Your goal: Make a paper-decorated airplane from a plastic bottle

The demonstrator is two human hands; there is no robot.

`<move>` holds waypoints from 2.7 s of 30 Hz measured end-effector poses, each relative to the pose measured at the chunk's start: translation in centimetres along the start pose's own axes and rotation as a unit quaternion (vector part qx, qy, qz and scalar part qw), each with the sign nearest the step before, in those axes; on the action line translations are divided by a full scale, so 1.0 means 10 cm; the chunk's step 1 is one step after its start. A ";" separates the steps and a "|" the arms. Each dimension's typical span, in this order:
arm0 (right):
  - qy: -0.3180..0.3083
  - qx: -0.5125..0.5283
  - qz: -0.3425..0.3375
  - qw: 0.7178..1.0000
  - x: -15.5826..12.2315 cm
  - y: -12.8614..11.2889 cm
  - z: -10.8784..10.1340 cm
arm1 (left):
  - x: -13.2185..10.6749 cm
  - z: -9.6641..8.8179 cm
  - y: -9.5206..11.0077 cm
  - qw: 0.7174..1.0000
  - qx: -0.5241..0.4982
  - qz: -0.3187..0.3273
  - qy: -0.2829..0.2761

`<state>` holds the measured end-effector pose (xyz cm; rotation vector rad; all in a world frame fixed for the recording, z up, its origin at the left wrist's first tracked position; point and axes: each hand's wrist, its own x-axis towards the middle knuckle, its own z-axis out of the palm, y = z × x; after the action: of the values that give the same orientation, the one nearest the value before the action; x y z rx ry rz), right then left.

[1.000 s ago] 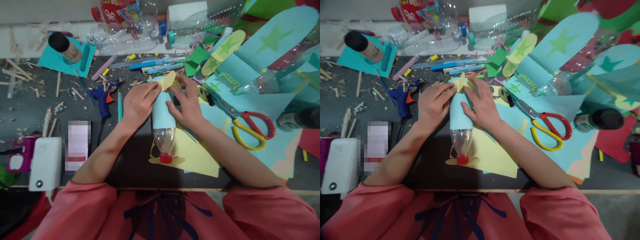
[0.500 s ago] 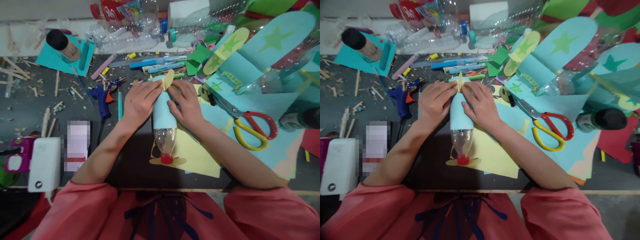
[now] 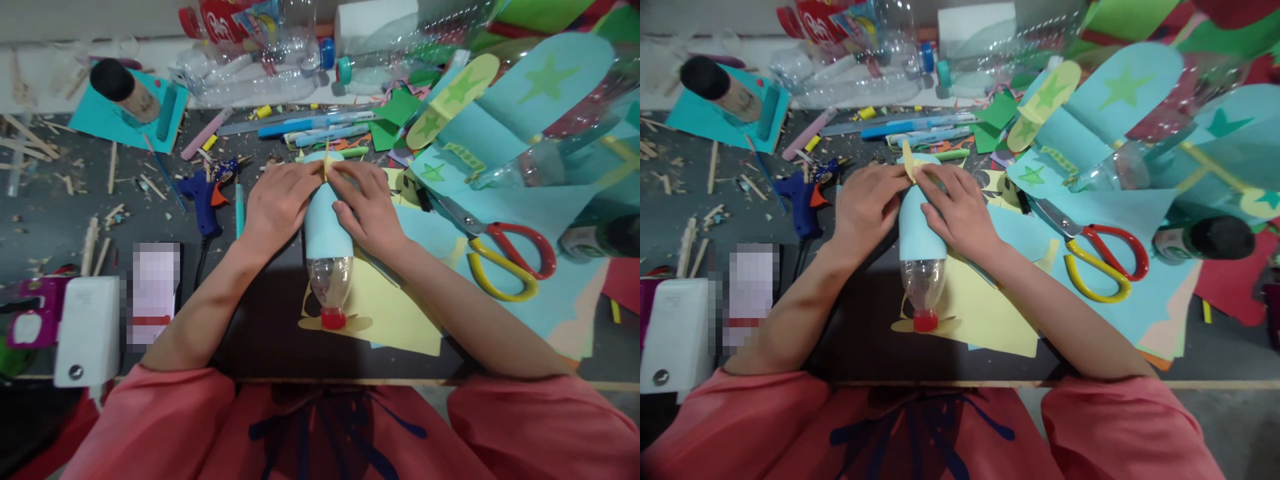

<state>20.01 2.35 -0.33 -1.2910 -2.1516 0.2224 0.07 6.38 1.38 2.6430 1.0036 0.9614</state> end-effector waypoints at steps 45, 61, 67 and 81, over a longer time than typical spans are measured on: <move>-0.020 0.011 -0.007 1.000 0.03 -0.02 -0.02 | 0.03 -0.04 -0.03 0.997 0.046 0.013 -0.064; -0.021 0.002 -0.011 1.000 0.02 0.03 -0.01 | 0.08 -0.10 0.05 0.995 0.071 0.014 -0.067; -0.030 -0.001 -0.007 1.000 0.03 0.06 -0.02 | 0.07 -0.09 0.05 0.993 0.096 0.033 -0.055; -0.003 -0.007 -0.022 1.000 0.02 -0.01 -0.03 | 0.06 -0.08 -0.01 0.994 0.065 0.016 -0.089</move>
<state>20.02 2.43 0.11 -1.2502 -2.1880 0.1935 -0.09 6.79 2.28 2.7980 1.0185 0.6728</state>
